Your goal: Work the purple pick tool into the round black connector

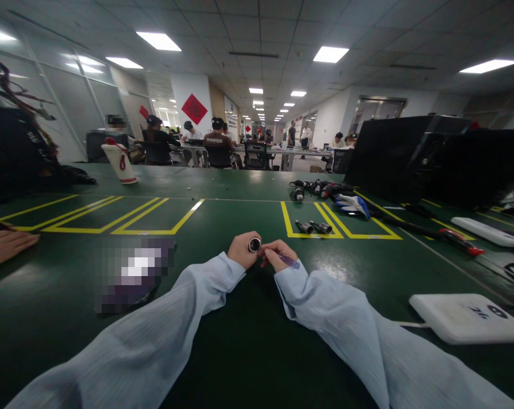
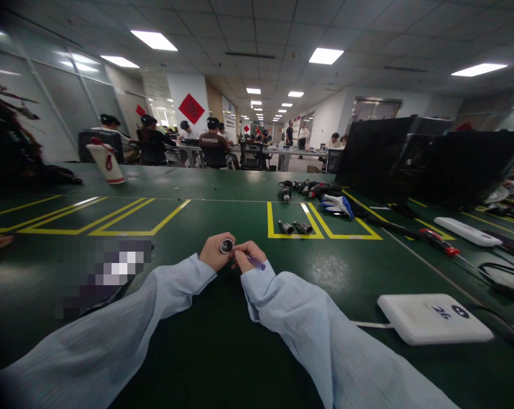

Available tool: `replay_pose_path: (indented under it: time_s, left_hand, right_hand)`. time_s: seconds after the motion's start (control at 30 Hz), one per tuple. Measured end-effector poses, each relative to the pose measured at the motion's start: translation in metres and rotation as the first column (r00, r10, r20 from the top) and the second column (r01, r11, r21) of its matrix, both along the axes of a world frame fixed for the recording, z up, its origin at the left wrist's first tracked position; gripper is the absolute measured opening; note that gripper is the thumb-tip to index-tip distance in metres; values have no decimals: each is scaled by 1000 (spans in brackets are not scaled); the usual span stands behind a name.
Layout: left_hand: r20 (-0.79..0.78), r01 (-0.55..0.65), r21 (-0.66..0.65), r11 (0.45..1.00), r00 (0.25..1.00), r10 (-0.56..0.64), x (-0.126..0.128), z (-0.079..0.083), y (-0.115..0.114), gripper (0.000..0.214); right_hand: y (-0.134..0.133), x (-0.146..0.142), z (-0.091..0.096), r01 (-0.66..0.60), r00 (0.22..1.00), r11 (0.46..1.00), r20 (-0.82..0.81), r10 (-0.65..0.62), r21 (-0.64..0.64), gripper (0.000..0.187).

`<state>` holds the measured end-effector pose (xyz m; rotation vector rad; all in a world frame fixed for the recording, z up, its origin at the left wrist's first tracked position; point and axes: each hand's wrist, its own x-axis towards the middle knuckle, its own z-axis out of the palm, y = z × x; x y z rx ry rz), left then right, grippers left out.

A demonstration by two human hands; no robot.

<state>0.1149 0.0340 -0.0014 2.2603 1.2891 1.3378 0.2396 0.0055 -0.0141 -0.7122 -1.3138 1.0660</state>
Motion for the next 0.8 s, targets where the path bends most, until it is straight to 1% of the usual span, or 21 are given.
replay_pose_path:
  time_s: [0.13, 0.23, 0.3, 0.4, 0.57, 0.7, 0.8]
  left_hand:
    - [29, 11, -20, 1000, 1000, -11, 1, 0, 0, 4]
    - [54, -6, -21, 1000, 999, 7, 2, 1, 0, 5]
    - [62, -15, -20, 1000, 998, 17, 2, 1, -1, 6]
    - [61, -24, -19, 1000, 998, 25, 2, 1, -1, 6]
    - [46, -33, -18, 999, 998, 34, 1, 1, 0, 7]
    - [-10, -42, 30, 999, 999, 42, 1, 2, -2, 6]
    - [-43, -8, 53, 999, 999, 10, 2, 3, -4, 4]
  right_hand:
    - [0, 0, -2, 9, 999, 999, 35, -10, 36, 6]
    - [0, -1, -2, 7, 1000, 997, 30, -10, 79, 6]
    - [-1, -1, -1, -1, 1000, 996, 18, -1, 84, 7]
    - [-3, 0, 2, -4, 1000, 997, 8, 3, 81, 9]
    - [-5, 0, 2, -16, 999, 992, 32, 12, 122, 7]
    - [-2, 1, 0, 22, 999, 997, 42, -25, 67, 6]
    - [0, 2, -1, 34, 997, 999, 67, -36, 27, 5]
